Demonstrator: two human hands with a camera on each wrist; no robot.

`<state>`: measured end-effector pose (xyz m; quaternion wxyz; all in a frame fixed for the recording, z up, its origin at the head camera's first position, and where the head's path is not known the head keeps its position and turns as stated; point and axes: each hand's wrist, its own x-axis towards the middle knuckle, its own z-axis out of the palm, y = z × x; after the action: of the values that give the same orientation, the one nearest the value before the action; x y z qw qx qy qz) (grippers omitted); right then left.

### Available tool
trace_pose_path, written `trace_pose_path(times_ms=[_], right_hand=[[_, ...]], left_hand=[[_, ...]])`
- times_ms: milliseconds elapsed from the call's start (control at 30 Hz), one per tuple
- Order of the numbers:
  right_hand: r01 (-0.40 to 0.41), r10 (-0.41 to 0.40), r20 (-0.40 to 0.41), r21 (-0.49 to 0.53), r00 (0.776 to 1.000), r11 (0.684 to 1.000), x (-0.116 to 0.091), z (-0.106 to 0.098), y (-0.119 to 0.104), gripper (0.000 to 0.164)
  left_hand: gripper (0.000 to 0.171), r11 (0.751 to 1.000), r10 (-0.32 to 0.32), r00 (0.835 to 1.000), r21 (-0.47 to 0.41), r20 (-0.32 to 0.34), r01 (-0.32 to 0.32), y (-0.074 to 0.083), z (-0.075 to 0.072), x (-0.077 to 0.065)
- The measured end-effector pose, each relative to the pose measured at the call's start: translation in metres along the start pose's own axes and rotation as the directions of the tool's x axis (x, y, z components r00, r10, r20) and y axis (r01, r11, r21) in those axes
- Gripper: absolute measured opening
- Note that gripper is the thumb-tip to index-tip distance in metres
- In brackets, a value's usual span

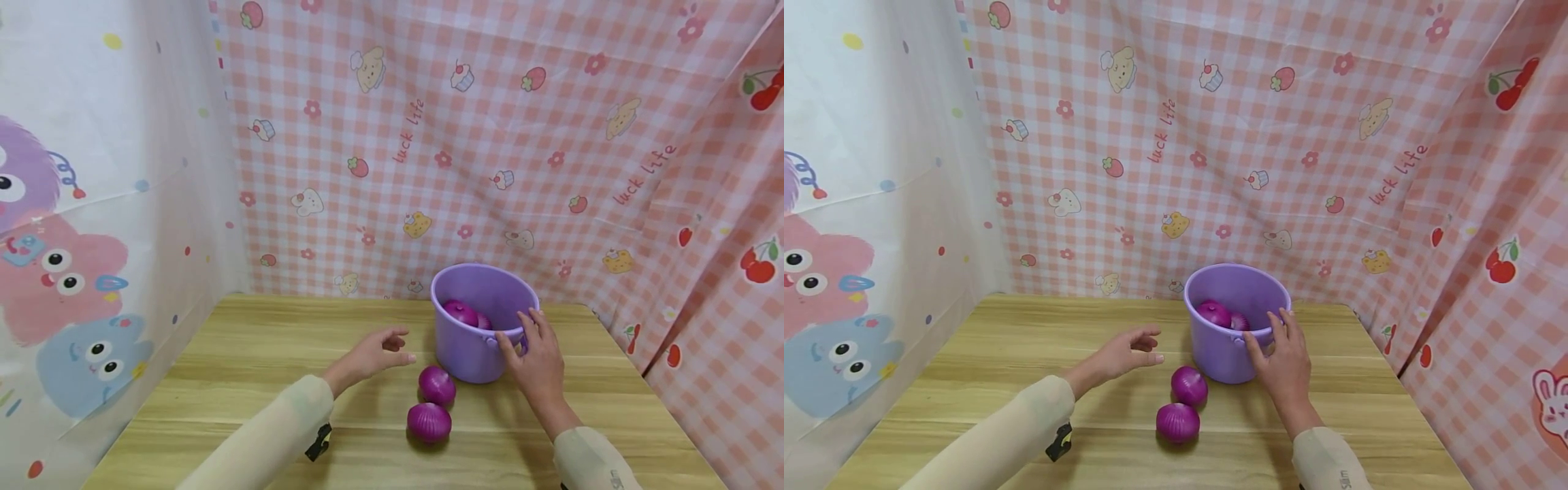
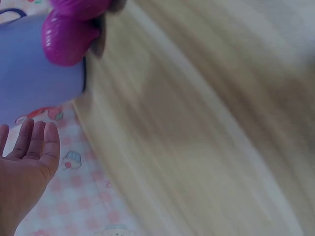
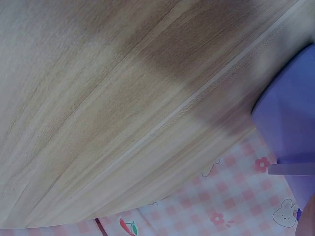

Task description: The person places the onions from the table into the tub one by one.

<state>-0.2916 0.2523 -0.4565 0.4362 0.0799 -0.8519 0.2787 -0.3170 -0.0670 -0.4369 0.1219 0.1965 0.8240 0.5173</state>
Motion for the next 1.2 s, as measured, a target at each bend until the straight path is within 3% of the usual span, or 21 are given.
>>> trace_pose_path(times_ms=[633, 1200], right_hand=[[-0.013, 0.013, 0.009, -0.002, 1.0, 1.0, 0.001, -0.002, -0.003, 0.057], [-0.024, 0.024, 0.018, -0.006, 1.0, 1.0, 0.0, -0.002, -0.003, 0.058]], left_hand=[[0.066, 0.999, 0.01, 0.986, 0.046, 0.164, -0.018, -0.01, 0.032, -0.03], [0.058, 1.0, -0.002, 0.982, 0.027, 0.191, -0.003, -0.019, 0.052, -0.042]])
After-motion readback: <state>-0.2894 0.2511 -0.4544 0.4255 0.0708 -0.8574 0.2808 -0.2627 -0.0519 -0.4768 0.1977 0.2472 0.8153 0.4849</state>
